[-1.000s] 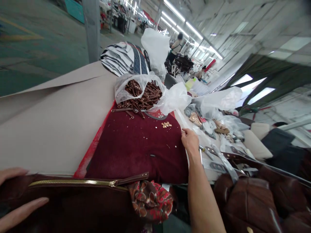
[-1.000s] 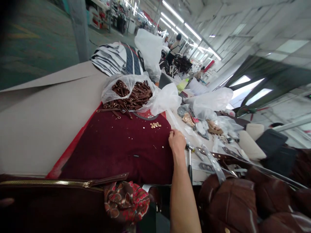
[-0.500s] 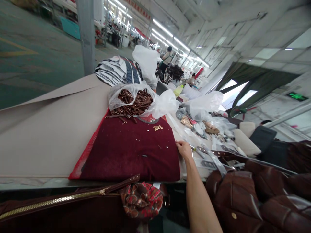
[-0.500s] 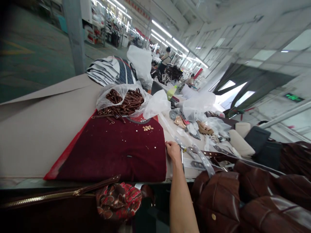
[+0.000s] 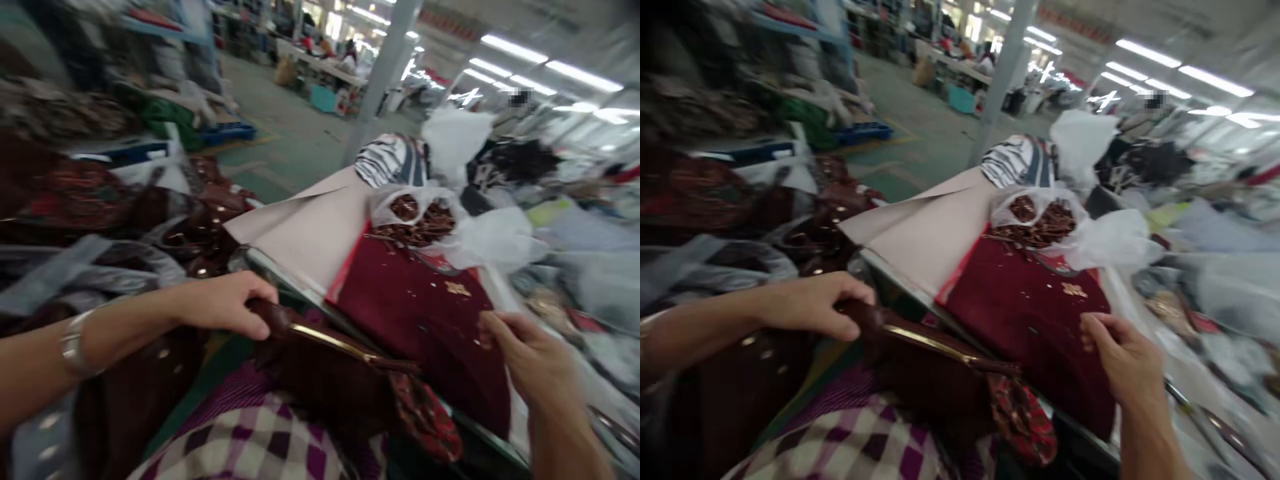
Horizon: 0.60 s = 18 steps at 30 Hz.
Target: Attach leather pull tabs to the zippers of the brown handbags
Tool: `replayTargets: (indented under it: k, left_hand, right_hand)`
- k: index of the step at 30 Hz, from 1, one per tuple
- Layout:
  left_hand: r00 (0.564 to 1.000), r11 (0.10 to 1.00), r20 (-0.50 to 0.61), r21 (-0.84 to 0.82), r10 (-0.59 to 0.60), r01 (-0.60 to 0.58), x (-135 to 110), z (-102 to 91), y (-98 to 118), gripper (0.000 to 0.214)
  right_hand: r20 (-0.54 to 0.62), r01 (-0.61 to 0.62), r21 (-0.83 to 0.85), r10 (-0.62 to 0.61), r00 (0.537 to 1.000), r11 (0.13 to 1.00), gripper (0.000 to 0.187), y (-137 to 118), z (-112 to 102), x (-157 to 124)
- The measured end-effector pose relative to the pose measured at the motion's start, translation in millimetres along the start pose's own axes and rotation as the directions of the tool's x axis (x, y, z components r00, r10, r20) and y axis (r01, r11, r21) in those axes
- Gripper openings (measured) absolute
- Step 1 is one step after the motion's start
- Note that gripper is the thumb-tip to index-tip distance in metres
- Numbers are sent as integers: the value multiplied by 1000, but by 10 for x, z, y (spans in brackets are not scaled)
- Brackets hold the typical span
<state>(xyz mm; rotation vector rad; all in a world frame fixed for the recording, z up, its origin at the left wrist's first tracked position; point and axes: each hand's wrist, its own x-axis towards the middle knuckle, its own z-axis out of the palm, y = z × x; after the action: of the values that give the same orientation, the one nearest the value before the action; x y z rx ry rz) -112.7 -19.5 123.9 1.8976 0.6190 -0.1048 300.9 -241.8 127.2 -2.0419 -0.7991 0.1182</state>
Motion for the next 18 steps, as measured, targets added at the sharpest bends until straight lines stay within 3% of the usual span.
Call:
replayTargets:
  k: [2, 4, 7, 10, 12, 18]
  left_hand:
    - [998, 997, 51, -73, -36, 39, -80, -8, -76, 28]
    - [999, 993, 34, -111, -29, 33, -84, -13, -106, 31]
    - [999, 989, 47, -148, 7, 0, -105, -1, -94, 32]
    - [997, 988, 52, -147, 54, -46, -169, 8, -84, 29]
    - [996, 991, 40, -110, 82, -77, -202, 9, -85, 25]
    - [995, 996, -34, -9, 91, -92, -258, 24, -48, 17]
  right_hand:
    - [176, 16, 153, -43, 983, 988, 38, -397, 309, -207]
    - [395, -86, 276, -31, 918, 957, 38, -795, 615, -505]
    - [701, -255, 293, -26, 712, 922, 36, -1278, 1046, -938]
    - [831, -256, 293, -113, 545, 921, 29, -1548, 1385, -1193]
    - [850, -174, 266, -145, 507, 948, 24, -1633, 1526, -1279]
    - [852, 209, 124, -212, 478, 970, 17, -1702, 1650, -1365]
